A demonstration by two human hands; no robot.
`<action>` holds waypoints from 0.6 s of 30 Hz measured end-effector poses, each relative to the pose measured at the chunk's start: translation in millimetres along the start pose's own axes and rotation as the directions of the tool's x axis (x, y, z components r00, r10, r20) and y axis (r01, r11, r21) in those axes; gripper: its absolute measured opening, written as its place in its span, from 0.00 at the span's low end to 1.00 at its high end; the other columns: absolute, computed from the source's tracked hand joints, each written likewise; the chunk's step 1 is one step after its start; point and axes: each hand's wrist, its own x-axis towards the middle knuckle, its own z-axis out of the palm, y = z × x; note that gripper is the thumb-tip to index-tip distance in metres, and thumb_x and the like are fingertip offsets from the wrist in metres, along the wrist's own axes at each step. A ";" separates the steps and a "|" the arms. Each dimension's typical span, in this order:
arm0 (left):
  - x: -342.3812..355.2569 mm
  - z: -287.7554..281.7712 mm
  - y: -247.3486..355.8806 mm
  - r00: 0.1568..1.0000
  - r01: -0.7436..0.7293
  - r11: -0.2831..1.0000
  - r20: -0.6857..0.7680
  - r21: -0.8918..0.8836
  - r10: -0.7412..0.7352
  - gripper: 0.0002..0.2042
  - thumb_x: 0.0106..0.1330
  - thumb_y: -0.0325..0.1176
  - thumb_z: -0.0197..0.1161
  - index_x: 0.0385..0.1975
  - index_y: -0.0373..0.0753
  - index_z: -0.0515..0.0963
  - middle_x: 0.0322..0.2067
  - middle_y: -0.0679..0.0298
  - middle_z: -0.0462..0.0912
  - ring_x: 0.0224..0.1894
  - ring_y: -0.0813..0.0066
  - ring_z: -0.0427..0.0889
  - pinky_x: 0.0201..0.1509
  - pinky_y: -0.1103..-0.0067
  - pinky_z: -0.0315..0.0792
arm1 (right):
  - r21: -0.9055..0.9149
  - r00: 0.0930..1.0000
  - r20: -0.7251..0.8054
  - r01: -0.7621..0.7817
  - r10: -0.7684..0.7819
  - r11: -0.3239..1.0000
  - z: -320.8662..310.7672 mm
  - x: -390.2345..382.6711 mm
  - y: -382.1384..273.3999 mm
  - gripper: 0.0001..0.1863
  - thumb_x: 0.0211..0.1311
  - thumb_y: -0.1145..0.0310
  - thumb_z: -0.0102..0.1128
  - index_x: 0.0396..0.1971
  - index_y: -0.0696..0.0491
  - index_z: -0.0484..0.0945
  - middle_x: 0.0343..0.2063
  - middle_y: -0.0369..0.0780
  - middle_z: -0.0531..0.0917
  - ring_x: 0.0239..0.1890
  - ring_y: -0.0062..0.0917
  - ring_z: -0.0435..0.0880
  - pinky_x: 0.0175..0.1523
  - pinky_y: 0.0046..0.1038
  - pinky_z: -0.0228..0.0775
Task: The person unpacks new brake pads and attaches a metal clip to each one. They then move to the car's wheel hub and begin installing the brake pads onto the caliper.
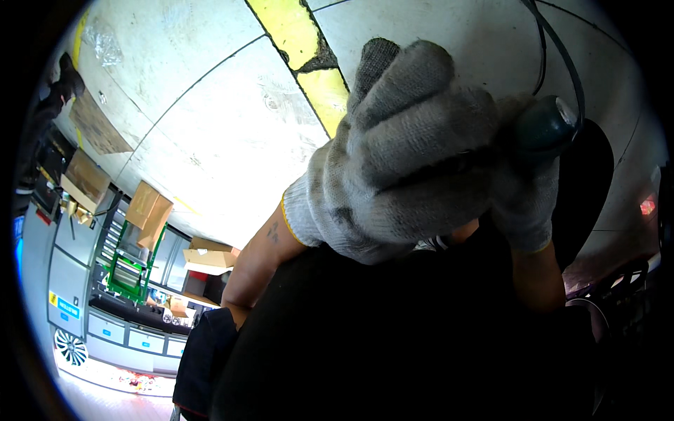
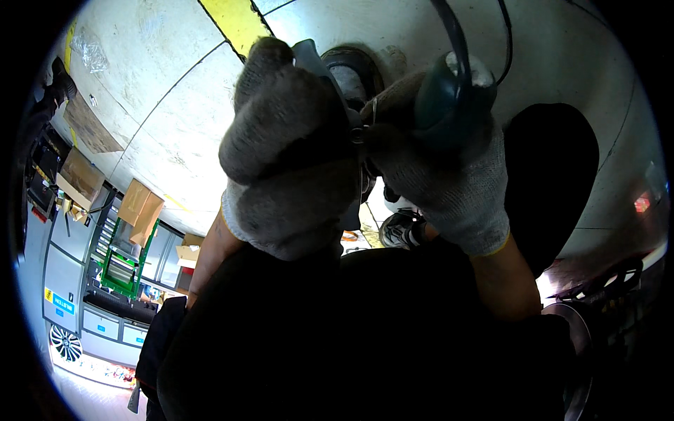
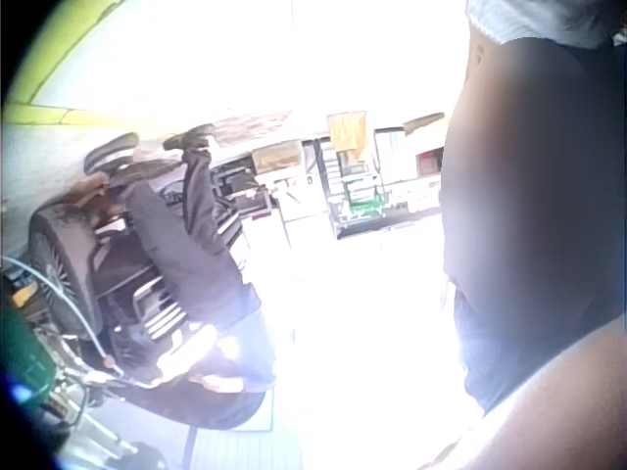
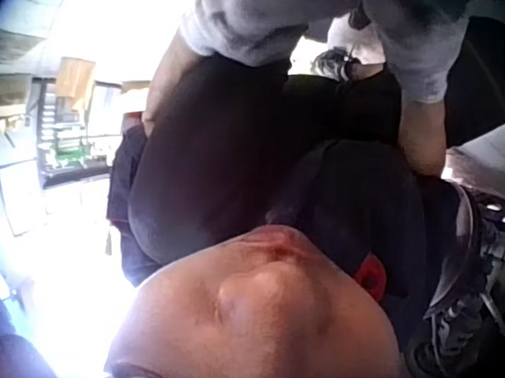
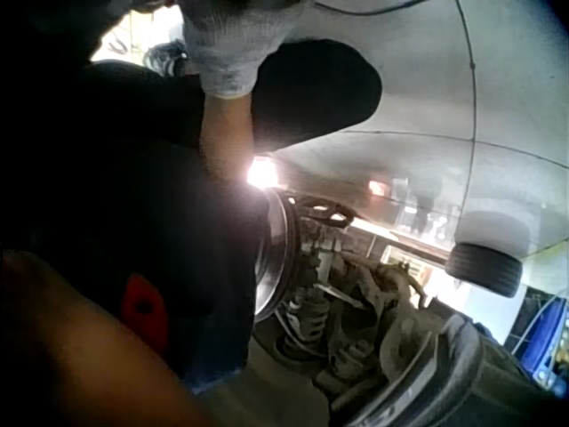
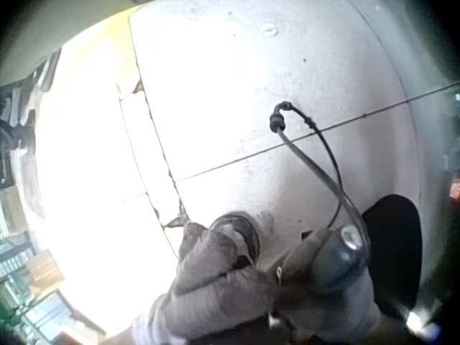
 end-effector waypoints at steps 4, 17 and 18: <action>0.3 1.3 -0.1 0.999 0.039 0.999 -0.019 -0.024 -0.039 0.24 0.51 0.30 0.71 0.49 0.44 0.73 0.57 0.49 0.69 0.52 0.58 0.76 0.47 0.65 0.76 | -0.176 0.998 0.016 -0.055 0.059 0.983 -4.5 -1.2 -8.1 0.15 0.56 0.71 0.68 0.42 0.55 0.76 0.35 0.41 0.84 0.36 0.24 0.86 0.37 0.25 0.82; -0.5 25.1 3.1 0.771 0.372 0.778 -0.298 -0.507 -0.563 0.48 0.53 0.30 0.73 0.70 0.37 0.47 0.63 0.44 0.61 0.56 0.60 0.77 0.50 0.69 0.81 | -0.008 0.989 -0.034 -0.141 0.141 0.990 2.8 -7.0 10.0 0.16 0.57 0.70 0.68 0.44 0.54 0.74 0.37 0.40 0.81 0.37 0.23 0.85 0.38 0.26 0.81; -0.3 22.1 3.3 0.768 0.407 0.744 -0.242 -0.530 -0.593 0.46 0.54 0.30 0.71 0.70 0.37 0.47 0.63 0.44 0.62 0.56 0.60 0.77 0.50 0.69 0.80 | -0.105 0.996 -0.036 -0.088 0.085 0.991 1.8 -7.4 11.2 0.16 0.57 0.70 0.68 0.44 0.53 0.74 0.37 0.40 0.81 0.38 0.23 0.85 0.38 0.26 0.81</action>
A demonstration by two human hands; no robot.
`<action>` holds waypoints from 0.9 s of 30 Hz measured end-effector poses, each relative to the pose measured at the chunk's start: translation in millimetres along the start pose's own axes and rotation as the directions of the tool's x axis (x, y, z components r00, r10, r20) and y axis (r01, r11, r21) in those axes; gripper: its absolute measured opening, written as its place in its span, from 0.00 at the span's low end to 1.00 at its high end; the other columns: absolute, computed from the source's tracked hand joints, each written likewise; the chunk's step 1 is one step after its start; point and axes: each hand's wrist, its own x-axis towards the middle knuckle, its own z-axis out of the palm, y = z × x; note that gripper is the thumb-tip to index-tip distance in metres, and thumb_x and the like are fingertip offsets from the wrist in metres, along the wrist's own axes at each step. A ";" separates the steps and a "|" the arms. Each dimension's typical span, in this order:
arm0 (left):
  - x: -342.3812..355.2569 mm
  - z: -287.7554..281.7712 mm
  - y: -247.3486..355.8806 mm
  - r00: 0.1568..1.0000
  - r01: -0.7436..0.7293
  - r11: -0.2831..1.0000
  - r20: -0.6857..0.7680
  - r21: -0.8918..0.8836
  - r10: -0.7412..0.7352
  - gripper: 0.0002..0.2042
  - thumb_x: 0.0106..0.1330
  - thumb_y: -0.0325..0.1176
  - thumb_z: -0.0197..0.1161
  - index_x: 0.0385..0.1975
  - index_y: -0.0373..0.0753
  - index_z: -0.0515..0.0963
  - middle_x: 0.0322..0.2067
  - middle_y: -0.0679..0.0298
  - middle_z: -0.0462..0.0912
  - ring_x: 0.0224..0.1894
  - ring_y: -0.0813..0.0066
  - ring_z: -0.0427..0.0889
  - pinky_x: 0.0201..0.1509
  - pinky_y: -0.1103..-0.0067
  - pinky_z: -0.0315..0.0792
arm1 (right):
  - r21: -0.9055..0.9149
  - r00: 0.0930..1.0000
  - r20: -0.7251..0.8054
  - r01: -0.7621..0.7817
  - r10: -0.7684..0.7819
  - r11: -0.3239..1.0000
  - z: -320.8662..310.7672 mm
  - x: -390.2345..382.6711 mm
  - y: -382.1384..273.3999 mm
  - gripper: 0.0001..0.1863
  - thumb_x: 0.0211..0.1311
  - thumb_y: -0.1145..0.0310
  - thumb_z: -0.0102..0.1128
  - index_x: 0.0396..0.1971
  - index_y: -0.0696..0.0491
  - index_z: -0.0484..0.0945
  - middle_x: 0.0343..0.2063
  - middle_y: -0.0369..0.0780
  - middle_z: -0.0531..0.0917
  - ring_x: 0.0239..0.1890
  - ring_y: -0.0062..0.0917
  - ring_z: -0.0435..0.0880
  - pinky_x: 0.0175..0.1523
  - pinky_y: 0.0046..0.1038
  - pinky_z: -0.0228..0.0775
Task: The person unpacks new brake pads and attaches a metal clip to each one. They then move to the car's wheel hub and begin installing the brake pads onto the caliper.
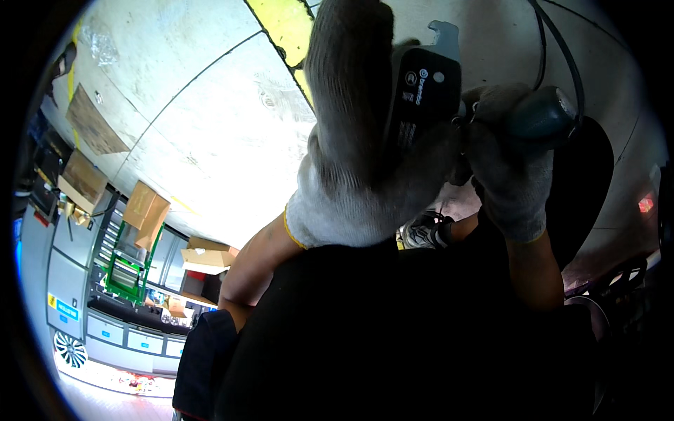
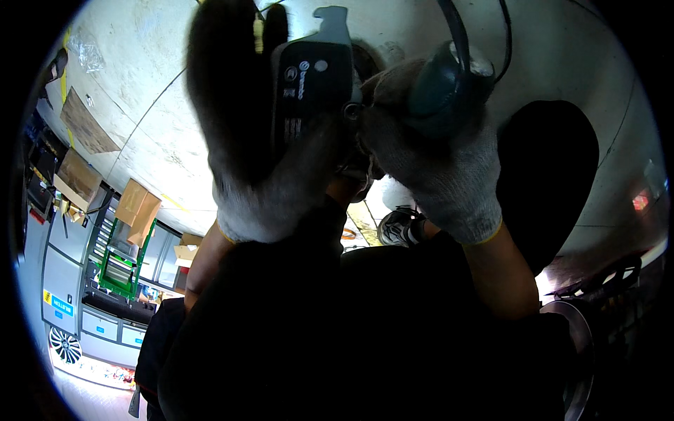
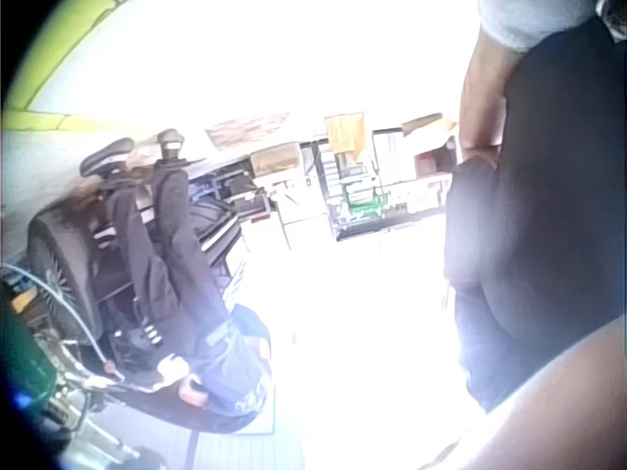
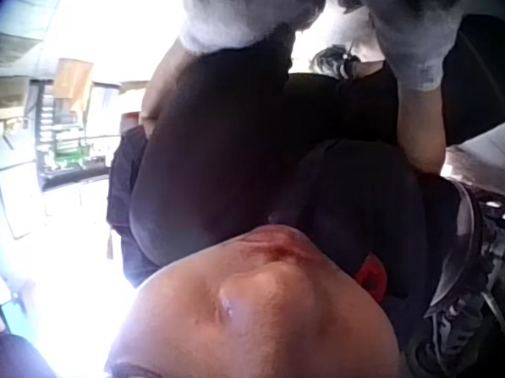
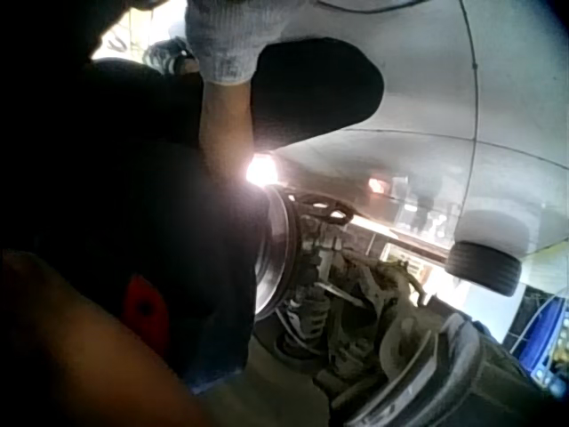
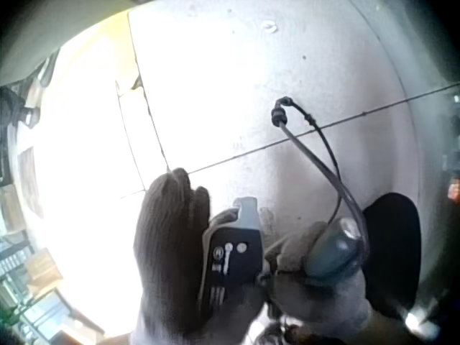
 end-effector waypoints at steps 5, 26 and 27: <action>4.4 -13.3 10.5 0.958 0.252 0.966 0.155 -0.050 -0.242 0.40 0.57 0.29 0.66 0.69 0.37 0.51 0.61 0.45 0.64 0.57 0.60 0.76 0.53 0.69 0.77 | -0.313 0.994 0.069 0.107 -0.090 0.944 -8.1 -3.6 -3.1 0.20 0.57 0.66 0.69 0.47 0.54 0.74 0.39 0.40 0.81 0.38 0.24 0.85 0.39 0.26 0.81; -6.5 -20.1 1.0 0.938 0.192 0.978 0.280 0.075 -0.206 0.24 0.67 0.26 0.55 0.63 0.32 0.62 0.58 0.44 0.67 0.57 0.57 0.75 0.59 0.69 0.73 | -0.026 0.993 0.119 0.002 0.001 1.000 -11.7 -3.1 -8.4 0.21 0.58 0.80 0.56 0.53 0.59 0.67 0.41 0.43 0.79 0.30 0.21 0.81 0.28 0.20 0.74; -4.4 -18.6 4.9 0.949 0.099 0.986 0.285 0.133 -0.134 0.23 0.67 0.25 0.55 0.63 0.32 0.63 0.58 0.44 0.67 0.57 0.56 0.75 0.59 0.69 0.73 | -0.044 0.992 0.124 0.032 -0.026 0.999 -12.3 -3.1 -6.3 0.21 0.59 0.80 0.56 0.53 0.59 0.67 0.41 0.43 0.78 0.30 0.21 0.81 0.28 0.20 0.75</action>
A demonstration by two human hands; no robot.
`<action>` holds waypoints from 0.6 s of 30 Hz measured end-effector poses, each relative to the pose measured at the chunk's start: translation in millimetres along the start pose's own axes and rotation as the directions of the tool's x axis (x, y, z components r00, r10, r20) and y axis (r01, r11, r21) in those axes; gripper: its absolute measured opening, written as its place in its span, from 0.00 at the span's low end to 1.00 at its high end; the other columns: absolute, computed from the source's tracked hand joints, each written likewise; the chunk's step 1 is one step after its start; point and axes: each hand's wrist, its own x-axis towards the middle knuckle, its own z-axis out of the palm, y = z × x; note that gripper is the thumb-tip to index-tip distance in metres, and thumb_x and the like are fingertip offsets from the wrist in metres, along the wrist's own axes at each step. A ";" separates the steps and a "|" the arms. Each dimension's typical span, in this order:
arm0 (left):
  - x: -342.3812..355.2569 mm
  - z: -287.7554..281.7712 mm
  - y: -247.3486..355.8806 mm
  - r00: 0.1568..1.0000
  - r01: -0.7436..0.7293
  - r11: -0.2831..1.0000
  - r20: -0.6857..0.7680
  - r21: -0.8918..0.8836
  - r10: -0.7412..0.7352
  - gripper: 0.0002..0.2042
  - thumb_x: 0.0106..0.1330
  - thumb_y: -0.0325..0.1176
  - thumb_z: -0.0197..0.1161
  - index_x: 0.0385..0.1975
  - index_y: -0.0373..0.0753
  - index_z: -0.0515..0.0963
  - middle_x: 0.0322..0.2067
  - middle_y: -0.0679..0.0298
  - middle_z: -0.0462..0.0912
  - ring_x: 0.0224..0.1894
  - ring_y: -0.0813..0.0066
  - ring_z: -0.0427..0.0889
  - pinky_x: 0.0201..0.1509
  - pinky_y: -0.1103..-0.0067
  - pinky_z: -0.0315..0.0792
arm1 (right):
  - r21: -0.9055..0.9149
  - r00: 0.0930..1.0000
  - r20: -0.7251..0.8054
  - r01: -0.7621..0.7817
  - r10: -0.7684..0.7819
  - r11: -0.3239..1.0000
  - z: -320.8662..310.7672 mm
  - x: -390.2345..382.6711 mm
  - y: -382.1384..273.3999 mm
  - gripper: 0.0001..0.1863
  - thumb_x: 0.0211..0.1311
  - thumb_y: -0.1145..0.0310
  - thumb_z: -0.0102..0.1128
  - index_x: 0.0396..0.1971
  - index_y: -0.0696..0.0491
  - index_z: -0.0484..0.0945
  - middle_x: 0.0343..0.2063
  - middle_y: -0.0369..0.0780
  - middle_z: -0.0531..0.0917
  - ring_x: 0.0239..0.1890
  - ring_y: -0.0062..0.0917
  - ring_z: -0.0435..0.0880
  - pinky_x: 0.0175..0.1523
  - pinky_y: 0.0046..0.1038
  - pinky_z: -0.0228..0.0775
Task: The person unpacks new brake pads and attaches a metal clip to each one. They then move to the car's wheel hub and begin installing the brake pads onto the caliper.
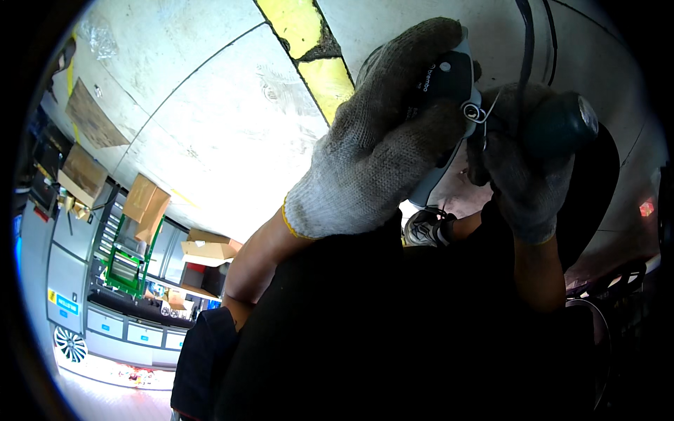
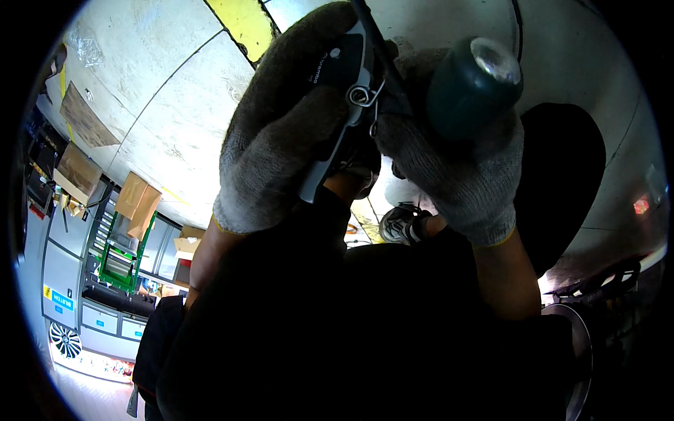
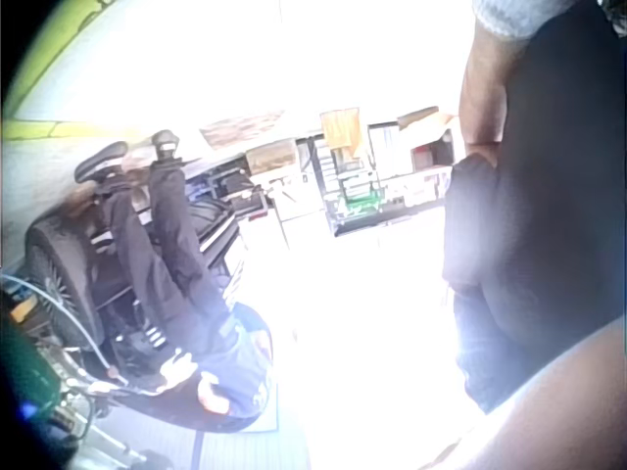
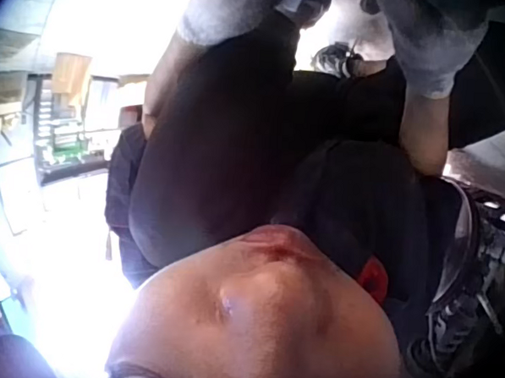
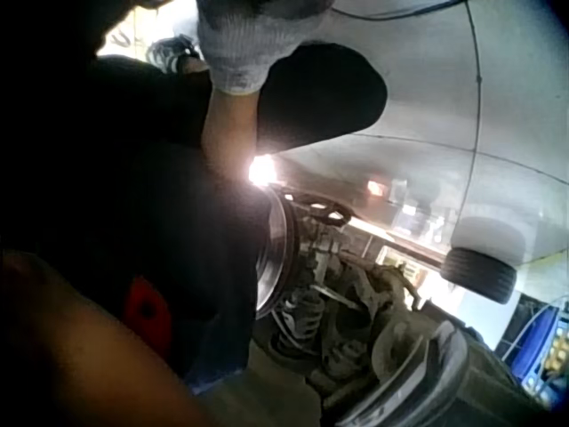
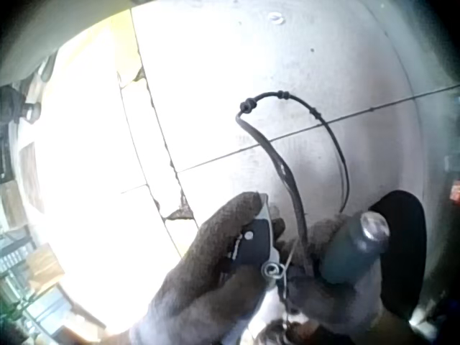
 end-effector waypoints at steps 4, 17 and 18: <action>1.8 -3.3 -28.7 0.891 -0.443 0.844 0.050 0.301 0.450 0.22 0.67 0.25 0.55 0.62 0.31 0.64 0.57 0.43 0.67 0.56 0.54 0.75 0.58 0.69 0.74 | 0.142 0.981 -0.133 -0.121 0.140 0.982 5.9 1.0 -2.6 0.21 0.54 0.71 0.68 0.48 0.57 0.73 0.38 0.42 0.82 0.34 0.23 0.85 0.35 0.24 0.81; 10.0 2.2 -24.6 0.807 -0.559 0.774 -0.016 0.298 0.590 0.16 0.60 0.24 0.62 0.49 0.32 0.74 0.57 0.42 0.69 0.54 0.50 0.76 0.52 0.66 0.77 | 0.112 0.999 -0.030 0.042 -0.039 0.993 -0.7 3.7 0.6 0.17 0.60 0.78 0.57 0.50 0.60 0.70 0.39 0.42 0.79 0.36 0.20 0.81 0.33 0.20 0.74; 13.1 -3.0 -21.0 0.807 -0.568 0.755 0.042 0.326 0.589 0.17 0.59 0.24 0.63 0.49 0.33 0.75 0.56 0.42 0.69 0.54 0.50 0.77 0.52 0.66 0.77 | 0.165 1.000 -0.030 0.013 -0.008 0.986 -1.4 3.4 0.8 0.17 0.60 0.78 0.57 0.50 0.60 0.70 0.39 0.42 0.79 0.36 0.20 0.81 0.33 0.20 0.74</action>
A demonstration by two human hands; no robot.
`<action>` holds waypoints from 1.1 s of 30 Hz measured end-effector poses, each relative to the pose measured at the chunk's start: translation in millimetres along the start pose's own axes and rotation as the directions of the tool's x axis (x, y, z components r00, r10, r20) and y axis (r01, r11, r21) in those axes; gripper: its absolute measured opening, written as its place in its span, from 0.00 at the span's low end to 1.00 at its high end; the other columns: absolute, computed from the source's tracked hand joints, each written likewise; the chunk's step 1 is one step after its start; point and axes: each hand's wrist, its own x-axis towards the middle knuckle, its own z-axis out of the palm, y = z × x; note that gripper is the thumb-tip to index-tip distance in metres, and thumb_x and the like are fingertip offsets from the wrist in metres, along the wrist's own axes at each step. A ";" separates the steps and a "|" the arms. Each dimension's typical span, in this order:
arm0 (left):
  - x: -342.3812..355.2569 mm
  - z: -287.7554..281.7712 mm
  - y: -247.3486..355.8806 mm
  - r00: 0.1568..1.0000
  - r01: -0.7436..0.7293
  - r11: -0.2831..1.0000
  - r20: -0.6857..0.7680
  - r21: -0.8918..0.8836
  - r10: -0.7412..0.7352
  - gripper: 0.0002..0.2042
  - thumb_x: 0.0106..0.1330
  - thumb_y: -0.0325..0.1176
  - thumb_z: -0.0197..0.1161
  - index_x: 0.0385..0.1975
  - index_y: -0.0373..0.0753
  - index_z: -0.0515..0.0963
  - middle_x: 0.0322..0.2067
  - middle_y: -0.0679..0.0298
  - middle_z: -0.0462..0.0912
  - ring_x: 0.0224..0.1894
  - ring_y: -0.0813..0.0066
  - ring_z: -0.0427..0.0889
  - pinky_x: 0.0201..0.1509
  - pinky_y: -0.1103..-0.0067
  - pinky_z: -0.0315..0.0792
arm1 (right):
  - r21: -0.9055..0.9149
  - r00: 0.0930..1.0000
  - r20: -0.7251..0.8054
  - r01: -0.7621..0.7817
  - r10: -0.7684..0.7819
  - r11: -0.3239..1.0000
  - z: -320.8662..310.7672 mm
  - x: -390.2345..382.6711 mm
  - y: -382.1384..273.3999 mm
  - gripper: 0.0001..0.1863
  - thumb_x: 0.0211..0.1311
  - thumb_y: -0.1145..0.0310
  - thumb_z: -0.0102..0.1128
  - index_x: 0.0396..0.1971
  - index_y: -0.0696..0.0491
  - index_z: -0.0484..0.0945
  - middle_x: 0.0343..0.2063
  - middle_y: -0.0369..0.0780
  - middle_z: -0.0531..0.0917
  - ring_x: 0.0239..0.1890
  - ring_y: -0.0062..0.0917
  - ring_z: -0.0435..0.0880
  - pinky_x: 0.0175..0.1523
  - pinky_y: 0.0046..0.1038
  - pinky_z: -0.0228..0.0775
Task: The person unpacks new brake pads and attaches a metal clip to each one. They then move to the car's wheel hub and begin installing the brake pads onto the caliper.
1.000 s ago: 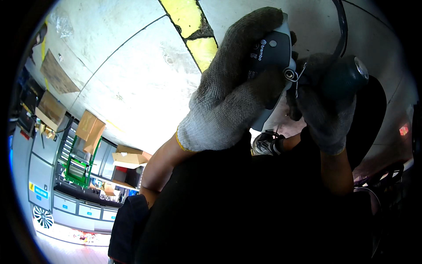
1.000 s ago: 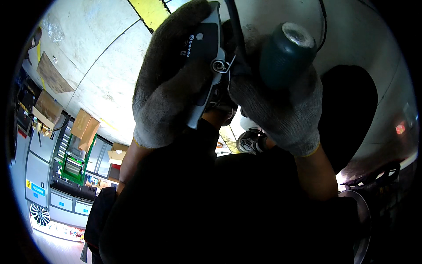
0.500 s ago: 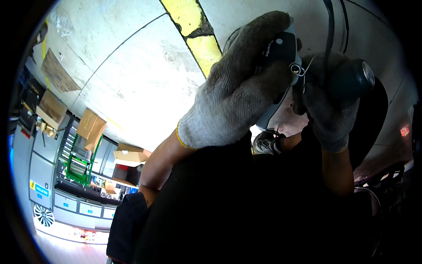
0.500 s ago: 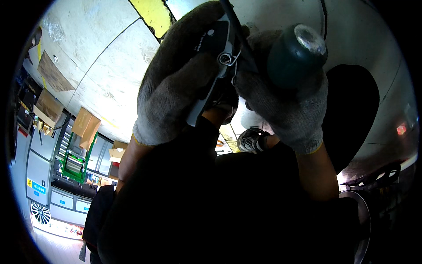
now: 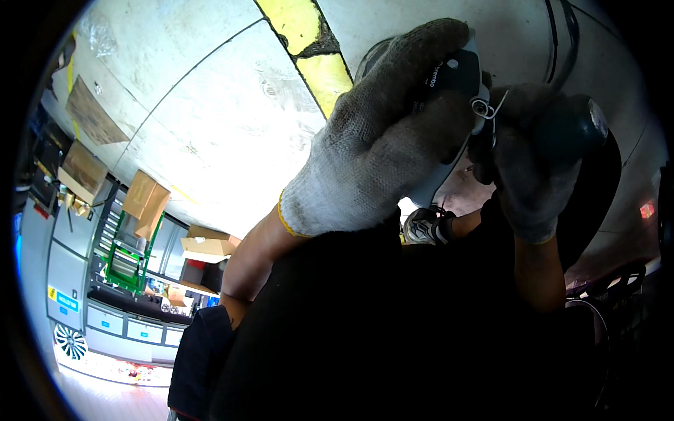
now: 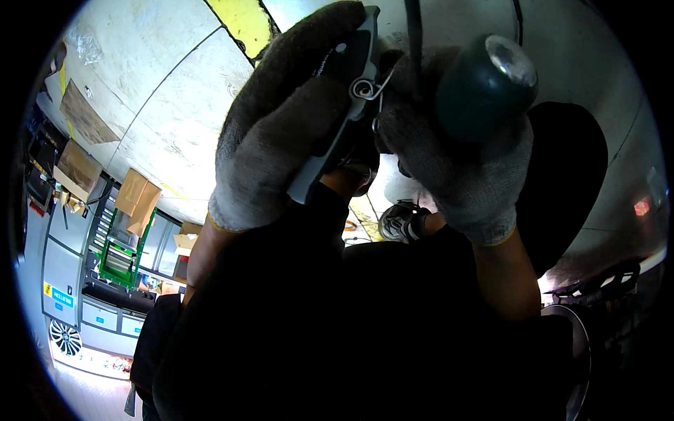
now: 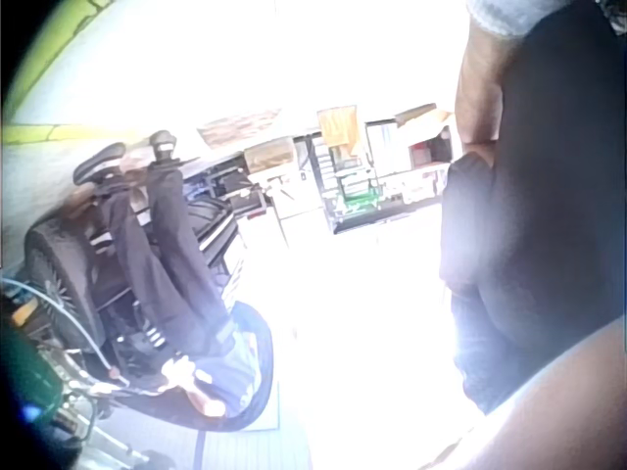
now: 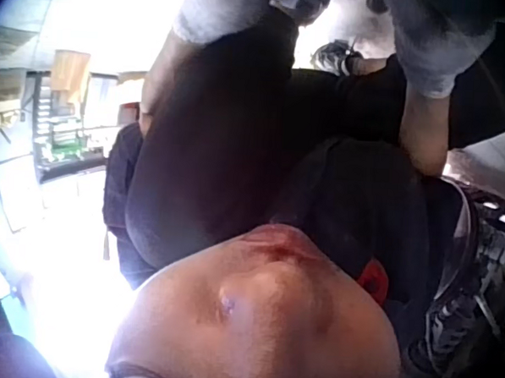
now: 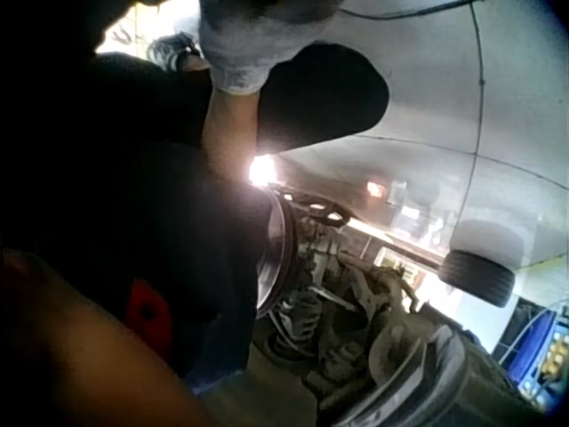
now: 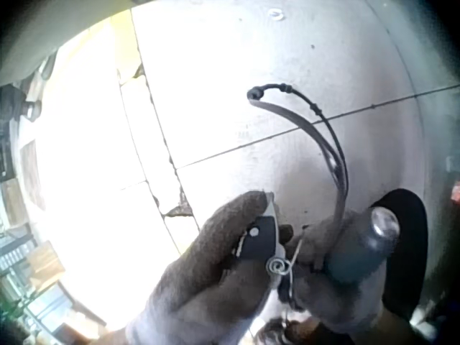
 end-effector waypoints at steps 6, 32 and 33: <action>4.8 -16.5 18.0 0.770 0.542 0.838 0.362 0.062 -0.525 0.27 0.61 0.34 0.66 0.61 0.40 0.69 0.56 0.49 0.74 0.53 0.57 0.81 0.50 0.70 0.81 | 0.199 0.976 -0.036 -0.202 0.213 0.959 1.5 -0.3 -6.3 0.18 0.61 0.78 0.54 0.51 0.60 0.67 0.38 0.43 0.78 0.30 0.19 0.80 0.27 0.18 0.72; -4.2 -14.0 30.1 0.652 0.758 0.603 0.283 -0.250 -0.703 0.24 0.53 0.26 0.68 0.53 0.34 0.73 0.42 0.53 0.82 0.41 0.56 0.85 0.42 0.70 0.80 | -0.314 0.992 0.008 0.119 -0.123 0.942 -2.2 -3.3 5.4 0.23 0.49 0.76 0.70 0.47 0.59 0.74 0.41 0.41 0.80 0.42 0.26 0.81 0.45 0.28 0.75; -6.0 -15.0 30.1 0.639 0.769 0.585 0.287 -0.258 -0.713 0.24 0.52 0.25 0.68 0.52 0.34 0.73 0.43 0.53 0.82 0.41 0.58 0.85 0.43 0.70 0.80 | -0.235 0.997 -0.031 0.058 -0.067 0.970 -1.5 -7.5 8.5 0.23 0.48 0.76 0.70 0.47 0.59 0.74 0.42 0.41 0.80 0.44 0.26 0.81 0.46 0.28 0.75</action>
